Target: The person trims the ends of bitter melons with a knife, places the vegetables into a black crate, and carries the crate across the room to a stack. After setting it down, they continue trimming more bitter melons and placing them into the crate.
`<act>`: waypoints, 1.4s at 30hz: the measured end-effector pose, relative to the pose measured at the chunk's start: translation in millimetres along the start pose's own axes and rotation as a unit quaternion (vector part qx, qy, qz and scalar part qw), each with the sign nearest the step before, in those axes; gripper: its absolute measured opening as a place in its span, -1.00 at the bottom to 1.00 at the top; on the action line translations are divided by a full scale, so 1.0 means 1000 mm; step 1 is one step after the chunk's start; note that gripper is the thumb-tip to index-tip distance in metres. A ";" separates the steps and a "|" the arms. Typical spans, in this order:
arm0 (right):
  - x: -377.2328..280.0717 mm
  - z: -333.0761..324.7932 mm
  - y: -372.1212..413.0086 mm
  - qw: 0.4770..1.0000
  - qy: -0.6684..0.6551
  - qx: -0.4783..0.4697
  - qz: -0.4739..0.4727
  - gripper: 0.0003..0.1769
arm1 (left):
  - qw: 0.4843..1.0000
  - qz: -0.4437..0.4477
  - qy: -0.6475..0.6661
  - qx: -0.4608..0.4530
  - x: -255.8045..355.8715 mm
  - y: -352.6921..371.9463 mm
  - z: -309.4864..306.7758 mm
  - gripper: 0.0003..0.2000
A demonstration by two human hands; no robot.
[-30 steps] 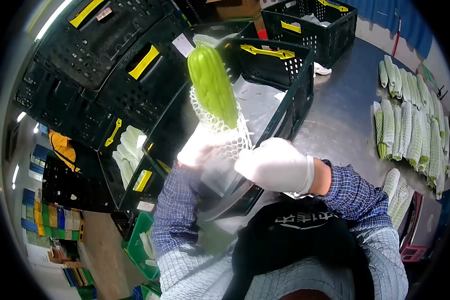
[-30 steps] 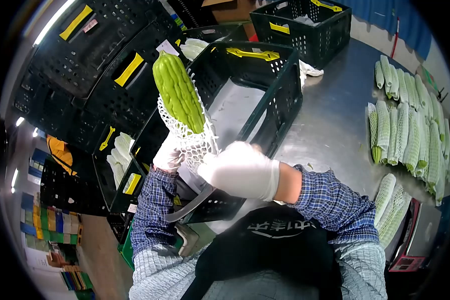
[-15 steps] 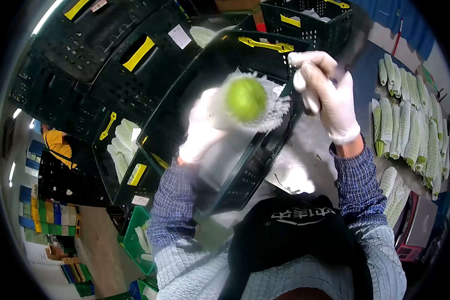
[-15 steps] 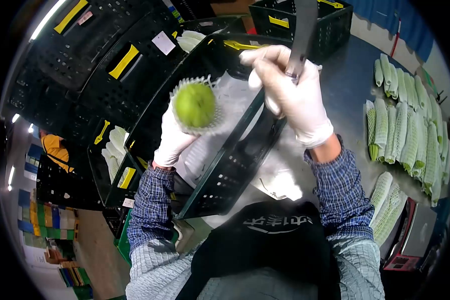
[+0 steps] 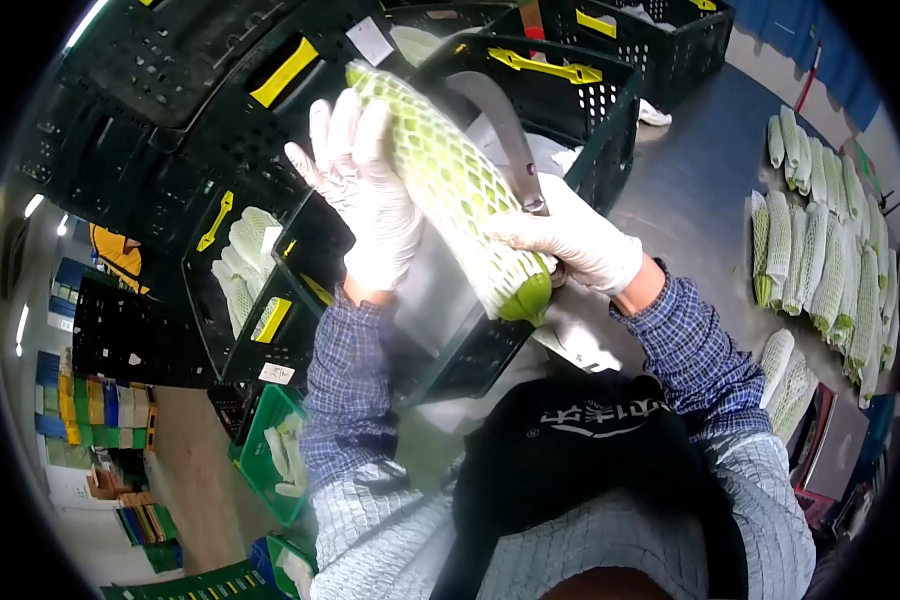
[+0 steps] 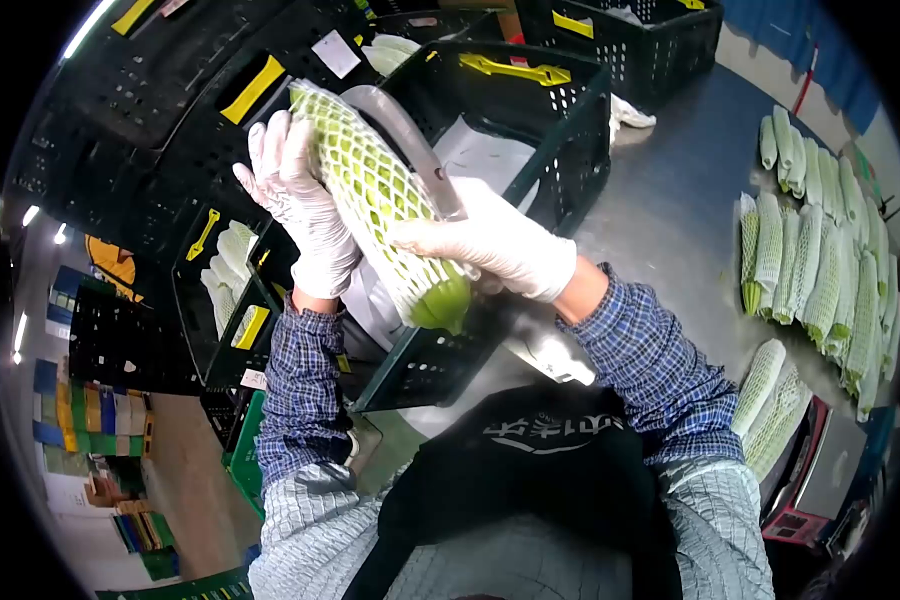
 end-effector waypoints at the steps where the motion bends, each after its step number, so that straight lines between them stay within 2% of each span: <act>1: -0.007 0.003 0.000 1.000 0.005 0.019 -0.018 -0.36 | 0.999 -0.037 -0.012 0.010 -0.005 -0.006 0.000 -0.34; 2: -0.012 0.005 -0.003 0.999 -0.013 0.010 -0.049 -0.27 | 0.990 -0.070 0.120 -0.014 -0.005 -0.003 -0.008 -0.40; 3: -0.017 0.003 -0.008 0.998 0.025 0.018 -0.060 -0.26 | 0.950 -0.156 0.269 -0.024 -0.013 0.000 -0.001 -0.34; 4: -0.022 0.000 -0.012 0.995 0.063 0.028 -0.072 -0.25 | 0.836 -0.287 0.457 -0.101 -0.021 0.007 0.011 -0.27; 5: -0.025 -0.003 -0.015 0.991 0.099 0.040 -0.082 -0.24 | 0.660 -0.397 0.613 -0.175 -0.017 0.016 0.021 -0.19; 6: -0.026 -0.004 -0.020 0.983 0.134 0.060 -0.112 -0.15 | 0.478 -0.412 0.755 -0.182 -0.004 0.022 0.028 -0.18; 7: -0.027 -0.010 -0.028 0.949 0.270 0.096 -0.128 -0.08 | 0.269 -0.402 0.856 -0.181 0.014 0.025 0.032 -0.17; 8: -0.027 -0.009 -0.028 0.923 0.352 0.115 -0.099 -0.05 | 0.214 -0.371 0.882 -0.198 0.031 0.022 0.032 -0.18; 9: -0.028 -0.006 -0.027 0.890 0.430 0.133 -0.070 -0.03 | 0.267 -0.403 0.863 -0.150 0.033 0.028 0.037 -0.25; 11: -0.032 0.001 -0.032 0.848 0.501 0.147 -0.088 -0.12 | 0.339 -0.461 0.811 -0.120 0.034 0.030 0.041 -0.30; 12: -0.030 0.002 -0.030 0.816 0.542 0.154 -0.131 -0.16 | 0.277 -0.475 0.829 -0.099 0.028 0.037 0.048 -0.34; 13: -0.031 0.006 -0.027 0.779 0.580 0.160 -0.176 -0.20 | 0.242 -0.468 0.843 -0.112 0.024 0.041 0.052 -0.35; 14: -0.033 0.013 -0.020 0.766 0.574 0.168 -0.236 -0.42 | 0.206 -0.461 0.854 -0.123 0.021 0.045 0.055 -0.36; 15: -0.033 0.013 -0.020 0.769 0.575 0.167 -0.223 -0.47 | 0.169 -0.454 0.865 -0.134 0.021 0.048 0.056 -0.36; 16: -0.031 0.013 -0.020 0.774 0.575 0.166 -0.208 -0.51 | 0.090 -0.474 0.865 -0.137 0.024 0.048 0.056 -0.36; 19: -0.022 0.009 -0.025 0.786 0.565 0.146 -0.202 -0.65 | 0.068 -0.473 0.868 -0.135 0.017 0.060 0.065 -0.32; 21: -0.022 0.005 -0.026 0.792 0.563 0.114 -0.207 -0.67 | 0.108 -0.484 0.861 -0.112 0.013 0.062 0.066 -0.29; 23: -0.027 0.010 -0.018 0.793 0.580 0.063 -0.176 -0.77 | 0.147 -0.494 0.852 -0.091 0.013 0.060 0.062 -0.25; 24: -0.025 0.014 -0.010 0.791 0.585 0.038 -0.176 -0.80 | 0.077 -0.486 0.861 -0.126 0.021 0.056 0.056 -0.26; 25: -0.023 0.018 -0.002 0.788 0.590 0.012 -0.175 -0.83 | 0.102 -0.482 0.863 -0.109 0.023 0.051 0.050 -0.34; 26: -0.021 0.024 0.007 0.753 0.622 -0.011 -0.214 -0.82 | 0.163 -0.509 0.834 -0.137 0.024 0.053 0.046 -0.38; 27: -0.022 0.031 0.013 0.757 0.617 -0.028 -0.213 -0.85 | 0.222 -0.532 0.800 -0.165 0.020 0.055 0.043 -0.41; 28: -0.022 0.028 0.015 0.746 0.634 -0.039 -0.198 -0.83 | 0.245 -0.514 0.794 -0.213 0.016 0.058 0.048 -0.44; 29: -0.022 0.024 0.019 0.735 0.652 -0.048 -0.182 -0.78 | 0.340 -0.482 0.771 -0.241 0.015 0.054 0.046 -0.43; 31: -0.048 0.009 0.019 0.754 0.601 0.019 -0.263 -0.69 | 0.514 -0.398 0.703 -0.290 0.026 0.033 0.029 -0.41; 32: -0.063 -0.001 0.020 0.739 0.575 0.096 -0.337 -0.56 | 0.527 -0.402 0.679 -0.314 0.026 0.034 0.028 -0.37; 33: -0.073 -0.011 0.019 0.750 0.544 0.127 -0.355 -0.42 | 0.570 -0.378 0.652 -0.329 0.028 0.032 0.028 -0.36; 36: -0.108 -0.005 0.029 0.732 0.563 0.182 -0.337 -0.27 | 0.628 -0.321 0.610 -0.361 0.039 0.026 0.025 -0.38; 38: -0.112 -0.003 0.026 0.666 0.627 0.179 -0.362 -0.39 | 0.630 -0.270 0.615 -0.391 0.039 0.033 0.039 -0.38; 39: -0.108 -0.001 0.025 0.612 0.667 0.170 -0.390 -0.44 | 0.629 -0.275 0.630 -0.364 0.045 0.027 0.034 -0.37; 41: -0.092 -0.004 0.028 0.567 0.686 0.148 -0.431 -0.54 | 0.540 -0.331 0.678 -0.372 0.043 0.030 0.034 -0.31; 42: -0.085 -0.004 0.027 0.610 0.661 0.129 -0.417 -0.56 | 0.495 -0.361 0.697 -0.372 0.043 0.032 0.035 -0.27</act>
Point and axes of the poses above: each hand's wrist, its own y-axis away from the middle knuckle, its own z-axis out of the palm, x = y × z, the point moved 5 cm from there along -y, towards the middle knuckle, and after that the axes turned 4 degrees about -x, right-handed, at the moved point
